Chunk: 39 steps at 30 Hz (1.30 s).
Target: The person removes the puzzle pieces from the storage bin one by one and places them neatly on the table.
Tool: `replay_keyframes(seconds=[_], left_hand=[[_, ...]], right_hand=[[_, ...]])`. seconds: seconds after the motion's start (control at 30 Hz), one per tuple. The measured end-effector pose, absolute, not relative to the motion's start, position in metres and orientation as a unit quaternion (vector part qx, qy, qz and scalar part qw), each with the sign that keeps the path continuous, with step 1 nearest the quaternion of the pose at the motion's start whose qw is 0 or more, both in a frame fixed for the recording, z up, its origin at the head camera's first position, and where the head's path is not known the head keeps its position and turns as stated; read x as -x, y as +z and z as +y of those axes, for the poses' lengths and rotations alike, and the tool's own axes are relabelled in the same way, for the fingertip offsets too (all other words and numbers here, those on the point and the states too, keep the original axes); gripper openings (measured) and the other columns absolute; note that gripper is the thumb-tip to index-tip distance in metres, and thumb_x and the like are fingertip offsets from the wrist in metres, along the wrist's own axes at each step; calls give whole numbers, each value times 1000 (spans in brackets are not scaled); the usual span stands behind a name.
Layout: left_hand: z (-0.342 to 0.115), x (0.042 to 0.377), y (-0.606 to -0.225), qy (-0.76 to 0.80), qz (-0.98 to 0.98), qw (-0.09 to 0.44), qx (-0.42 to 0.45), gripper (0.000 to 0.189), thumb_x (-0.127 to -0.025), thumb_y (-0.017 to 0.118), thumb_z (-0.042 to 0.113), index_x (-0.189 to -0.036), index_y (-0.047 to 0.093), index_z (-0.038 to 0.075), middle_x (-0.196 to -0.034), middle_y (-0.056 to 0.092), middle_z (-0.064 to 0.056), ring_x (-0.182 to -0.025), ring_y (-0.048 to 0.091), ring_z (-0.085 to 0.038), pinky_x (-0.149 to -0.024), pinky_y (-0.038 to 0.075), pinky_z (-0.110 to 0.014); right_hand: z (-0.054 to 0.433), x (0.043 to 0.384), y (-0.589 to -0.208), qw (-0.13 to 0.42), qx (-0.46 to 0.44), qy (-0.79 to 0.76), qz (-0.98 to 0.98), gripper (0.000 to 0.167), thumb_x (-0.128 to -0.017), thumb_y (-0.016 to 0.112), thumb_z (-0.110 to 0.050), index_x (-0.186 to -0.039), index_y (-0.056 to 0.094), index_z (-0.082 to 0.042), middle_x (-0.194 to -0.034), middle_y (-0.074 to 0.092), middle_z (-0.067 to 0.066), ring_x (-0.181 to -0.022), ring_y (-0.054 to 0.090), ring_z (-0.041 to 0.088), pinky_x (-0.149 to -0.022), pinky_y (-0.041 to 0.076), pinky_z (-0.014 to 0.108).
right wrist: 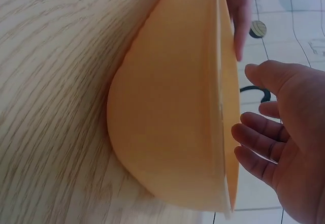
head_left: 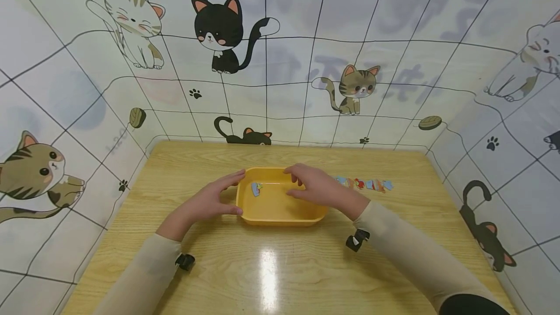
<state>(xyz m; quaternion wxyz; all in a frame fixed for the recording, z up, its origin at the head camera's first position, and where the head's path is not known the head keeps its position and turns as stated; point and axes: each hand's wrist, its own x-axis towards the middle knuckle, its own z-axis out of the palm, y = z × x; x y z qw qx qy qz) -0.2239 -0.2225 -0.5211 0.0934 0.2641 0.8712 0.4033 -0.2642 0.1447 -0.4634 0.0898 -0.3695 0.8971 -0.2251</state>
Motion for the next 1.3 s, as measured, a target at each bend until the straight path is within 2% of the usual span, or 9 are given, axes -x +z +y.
replay_keyframes(seconds=[0.13,0.33,0.47,0.67,0.87,1.1,1.3], left_hand=[[-222,225,-520,407,869,97,-262,107,-86,97,40,-173,40,15,-182,28,5,-155,47,-34,-128,31,-66],[-222,225,-520,405,872,103,-256,106,-87,97,39,-174,39,20,-182,26,9,-156,46,-32,-128,31,-64],[-223,225,-520,404,873,103,-253,105,-87,97,39,-174,40,22,-181,27,11,-155,47,-31,-128,32,-64],[-224,224,-521,406,871,105,-256,105,-87,96,41,-174,40,21,-181,27,11,-155,46,-31,-128,33,-65],[-223,224,-520,408,870,104,-258,104,-88,97,37,-174,40,21,-181,27,12,-155,46,-32,-127,33,-66],[-223,223,-520,408,869,102,-260,105,-88,96,40,-174,40,20,-182,27,10,-155,47,-32,-127,33,-65],[-223,225,-522,409,869,103,-259,105,-87,97,40,-174,40,21,-181,27,12,-155,47,-30,-128,32,-65]], right_hand=[[131,266,-467,109,373,-222,894,64,-106,79,-34,-158,55,-4,-122,70,13,-103,68,28,-85,57,40],[112,270,-474,139,374,-215,891,66,-105,80,-34,-159,53,-6,-122,69,9,-104,67,21,-86,58,37],[99,274,-478,147,383,-215,886,64,-105,80,-33,-157,55,-6,-117,71,8,-92,66,17,-82,57,36],[82,281,-490,153,400,-209,879,62,-106,79,-34,-156,56,-7,-100,69,-2,-77,61,12,-75,55,31],[70,286,-500,170,408,-207,873,62,-105,79,-35,-155,55,-8,-91,67,-6,-80,62,12,-77,54,31],[61,293,-513,158,412,-193,876,59,-105,76,-32,-155,55,-8,-92,70,-10,-82,65,8,-79,55,28],[57,299,-519,145,414,-184,879,55,-104,78,-30,-151,60,-6,-95,72,-9,-85,66,7,-82,56,27]])
